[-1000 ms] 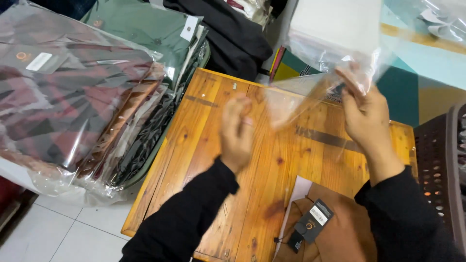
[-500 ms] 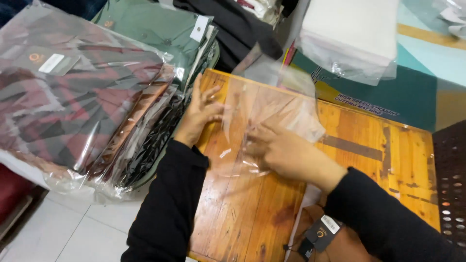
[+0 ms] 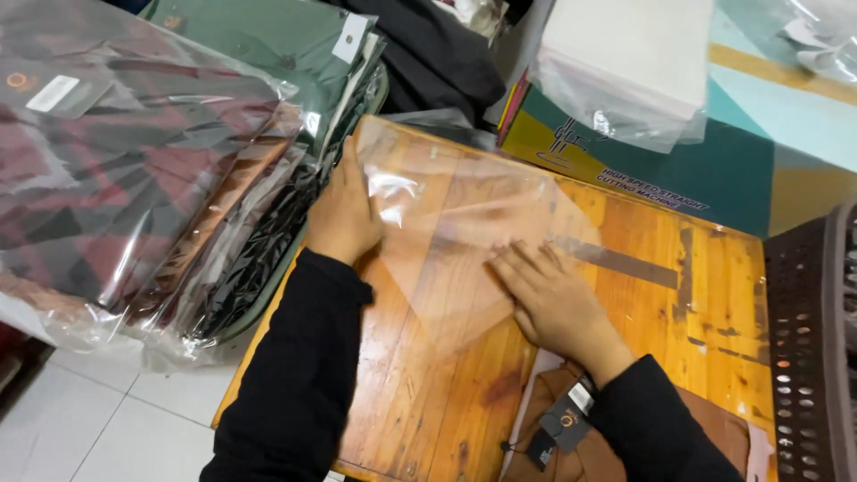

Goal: Folding garments and placing them into plastic bags for shipping at a packaging station.

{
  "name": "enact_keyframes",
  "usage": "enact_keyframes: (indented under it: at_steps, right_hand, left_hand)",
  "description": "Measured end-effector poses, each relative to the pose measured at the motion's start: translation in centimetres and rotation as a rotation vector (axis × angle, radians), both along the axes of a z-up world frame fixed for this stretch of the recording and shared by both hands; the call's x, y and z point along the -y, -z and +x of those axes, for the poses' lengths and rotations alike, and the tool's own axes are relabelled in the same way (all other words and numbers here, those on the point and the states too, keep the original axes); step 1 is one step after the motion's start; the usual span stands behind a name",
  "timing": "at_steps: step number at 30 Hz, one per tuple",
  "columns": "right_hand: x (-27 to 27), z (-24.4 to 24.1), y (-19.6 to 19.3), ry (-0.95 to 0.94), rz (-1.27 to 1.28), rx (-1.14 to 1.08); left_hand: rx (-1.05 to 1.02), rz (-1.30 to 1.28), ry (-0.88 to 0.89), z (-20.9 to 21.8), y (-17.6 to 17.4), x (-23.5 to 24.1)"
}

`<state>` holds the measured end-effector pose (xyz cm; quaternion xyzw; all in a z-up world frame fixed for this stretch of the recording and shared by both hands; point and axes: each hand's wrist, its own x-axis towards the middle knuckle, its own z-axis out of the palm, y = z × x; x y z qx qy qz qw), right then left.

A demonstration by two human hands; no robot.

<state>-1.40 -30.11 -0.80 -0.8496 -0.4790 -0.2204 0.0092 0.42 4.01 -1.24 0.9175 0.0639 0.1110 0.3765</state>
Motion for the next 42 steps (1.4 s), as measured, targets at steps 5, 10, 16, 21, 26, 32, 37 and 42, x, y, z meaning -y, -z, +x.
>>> enact_keyframes:
  at_steps: [5, 10, 16, 21, 26, 32, 37, 42]
  right_hand:
    - [0.3, -0.1, -1.0, -0.148, -0.102, -0.416]
    - [-0.5, -0.6, -2.5, -0.252, -0.02, -0.425]
    - [6.2, 0.0, -0.6, -0.084, 0.336, -0.42]
    - [12.1, -4.0, -1.0, 0.581, 0.063, -0.463]
    - [11.8, -7.7, -2.0, 0.68, 0.162, -0.717]
    - [11.7, -8.6, -1.3, 0.475, 0.11, -0.813]
    - [10.5, -8.5, -2.5, 0.531, 0.222, -0.934]
    - [8.6, -7.1, -1.6, 0.554, 0.341, -0.859]
  left_hand:
    - [0.696, 0.777, 0.019, 0.7, -0.5, 2.4]
    - [0.719, 0.468, 0.377, -2.4, -1.8, 11.9]
    - [0.207, 0.204, 0.87, -3.2, 1.6, 13.2]
    - [0.259, 0.42, 0.828, -3.1, 3.7, 13.9]
    - [0.27, 0.474, 0.86, -3.1, 4.4, 14.1]
    - [0.203, 0.327, 0.898, -3.4, 2.4, 13.8]
    - [0.208, 0.356, 0.954, -3.5, 3.5, 14.2]
    - [0.397, 0.27, 0.889, -4.5, 5.7, 16.2]
